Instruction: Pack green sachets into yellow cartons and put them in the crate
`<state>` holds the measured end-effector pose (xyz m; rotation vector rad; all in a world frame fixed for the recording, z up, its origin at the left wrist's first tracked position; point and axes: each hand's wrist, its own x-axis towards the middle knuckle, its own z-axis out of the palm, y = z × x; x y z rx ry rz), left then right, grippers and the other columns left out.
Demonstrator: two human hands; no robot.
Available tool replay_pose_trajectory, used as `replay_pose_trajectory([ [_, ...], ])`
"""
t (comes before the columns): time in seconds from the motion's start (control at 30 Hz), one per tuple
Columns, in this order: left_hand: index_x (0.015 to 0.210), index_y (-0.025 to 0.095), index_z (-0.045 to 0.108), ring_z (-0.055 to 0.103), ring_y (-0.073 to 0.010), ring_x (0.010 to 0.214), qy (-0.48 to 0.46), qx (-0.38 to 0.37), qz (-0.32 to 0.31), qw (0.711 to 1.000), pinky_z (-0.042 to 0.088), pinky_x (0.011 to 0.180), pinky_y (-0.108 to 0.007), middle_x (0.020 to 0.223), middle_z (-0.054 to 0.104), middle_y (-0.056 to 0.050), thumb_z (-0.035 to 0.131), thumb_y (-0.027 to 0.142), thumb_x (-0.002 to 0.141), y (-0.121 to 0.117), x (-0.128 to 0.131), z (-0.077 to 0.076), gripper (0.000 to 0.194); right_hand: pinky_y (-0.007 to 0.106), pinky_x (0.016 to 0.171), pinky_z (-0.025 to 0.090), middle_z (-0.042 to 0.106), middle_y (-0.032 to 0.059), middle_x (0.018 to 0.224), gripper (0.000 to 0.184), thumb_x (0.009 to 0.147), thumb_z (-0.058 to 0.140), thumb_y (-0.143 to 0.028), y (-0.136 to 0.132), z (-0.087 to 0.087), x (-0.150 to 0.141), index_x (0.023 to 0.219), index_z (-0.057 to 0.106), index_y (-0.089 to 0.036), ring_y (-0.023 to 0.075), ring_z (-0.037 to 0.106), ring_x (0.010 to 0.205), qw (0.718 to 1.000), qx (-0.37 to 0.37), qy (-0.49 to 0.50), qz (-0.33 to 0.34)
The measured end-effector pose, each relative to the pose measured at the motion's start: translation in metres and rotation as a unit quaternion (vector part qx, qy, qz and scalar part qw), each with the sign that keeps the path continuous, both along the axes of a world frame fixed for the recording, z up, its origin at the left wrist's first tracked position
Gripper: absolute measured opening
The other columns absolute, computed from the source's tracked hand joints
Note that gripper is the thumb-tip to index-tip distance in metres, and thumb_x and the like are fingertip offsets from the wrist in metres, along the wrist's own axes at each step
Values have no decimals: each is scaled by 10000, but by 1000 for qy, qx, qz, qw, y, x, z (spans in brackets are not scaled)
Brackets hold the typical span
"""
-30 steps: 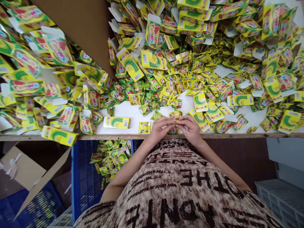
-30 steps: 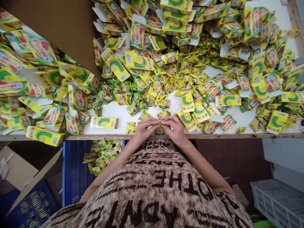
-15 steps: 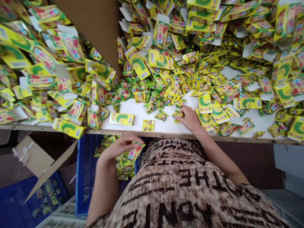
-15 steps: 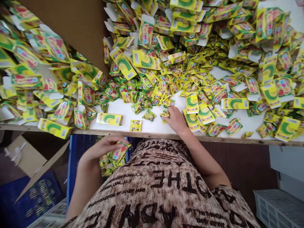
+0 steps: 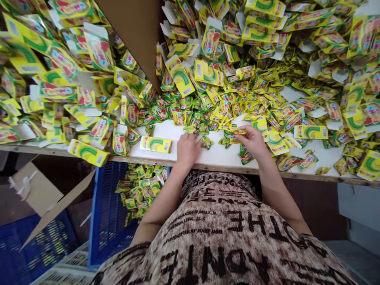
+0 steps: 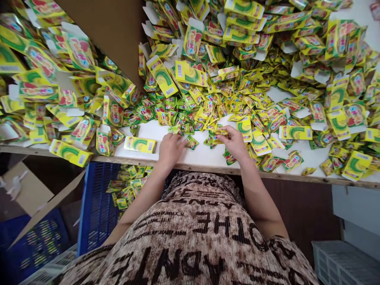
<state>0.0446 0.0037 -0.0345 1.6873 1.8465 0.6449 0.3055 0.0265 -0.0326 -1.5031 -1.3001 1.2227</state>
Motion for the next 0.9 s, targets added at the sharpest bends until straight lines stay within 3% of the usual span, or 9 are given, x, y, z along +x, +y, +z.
replay_pose_trajectory([
  [0.1,783,172,627,572,-301,972,75,-14,-45,996,448,837,-393,936,639,-131,762,301,738,12,22,-13,191,298,595,535,634,-9,800,292,706,742,-335,-1,5,3,954,637,-220,152,584,670,998,-7,-52,17],
  [0.17,728,185,591,577,-262,872,55,-31,-71,995,446,776,-363,843,623,-93,740,265,749,11,24,-17,171,284,489,521,604,-21,726,324,691,757,-356,-2,9,5,948,611,-222,144,560,586,998,-43,-34,15],
  [0.27,714,194,580,561,-195,722,-17,-52,-53,997,434,702,-316,728,600,-34,691,225,768,7,19,-20,128,277,429,523,623,-19,717,383,647,794,-396,-6,10,-6,912,581,-220,151,586,573,996,-81,45,16],
  [0.33,834,193,616,559,-176,692,-52,-58,-33,996,433,684,-299,743,611,-19,689,217,765,4,17,-22,103,270,435,536,656,-9,768,438,610,816,-425,-11,3,-23,903,565,-220,166,629,627,989,-102,105,14],
  [0.43,960,181,632,580,-201,764,-22,-48,-56,997,444,716,-315,843,625,-52,683,181,754,3,17,-23,212,270,460,539,666,-14,761,494,568,827,-470,-19,-15,-56,884,544,-217,166,641,636,979,-141,146,3],
  [0.53,796,176,634,587,-241,830,37,-43,-92,994,439,742,-342,857,622,-93,606,75,728,2,19,-22,125,276,508,530,647,-22,707,476,570,812,-501,-23,-33,-81,845,550,-214,157,617,620,984,-142,104,-20],
  [0.6,721,185,612,584,-236,791,27,-50,-80,995,430,718,-335,799,622,-83,575,45,704,2,19,-23,146,279,544,519,633,-20,689,442,586,802,-501,-25,-40,-87,827,575,-209,157,603,628,991,-121,55,-24],
  [0.73,679,191,572,550,-169,638,-146,-72,-5,987,413,635,-286,666,601,-13,604,158,728,1,14,-27,68,284,591,509,635,-14,721,384,620,783,-489,-30,-41,-83,810,617,-200,148,586,628,989,-109,103,3],
  [0.9,834,178,581,585,-122,620,-400,-100,31,911,442,629,-236,663,629,26,693,270,722,-7,15,-21,183,287,593,489,640,-15,700,357,570,826,-429,-32,-33,-76,778,652,-197,148,574,617,984,-118,131,9],
])
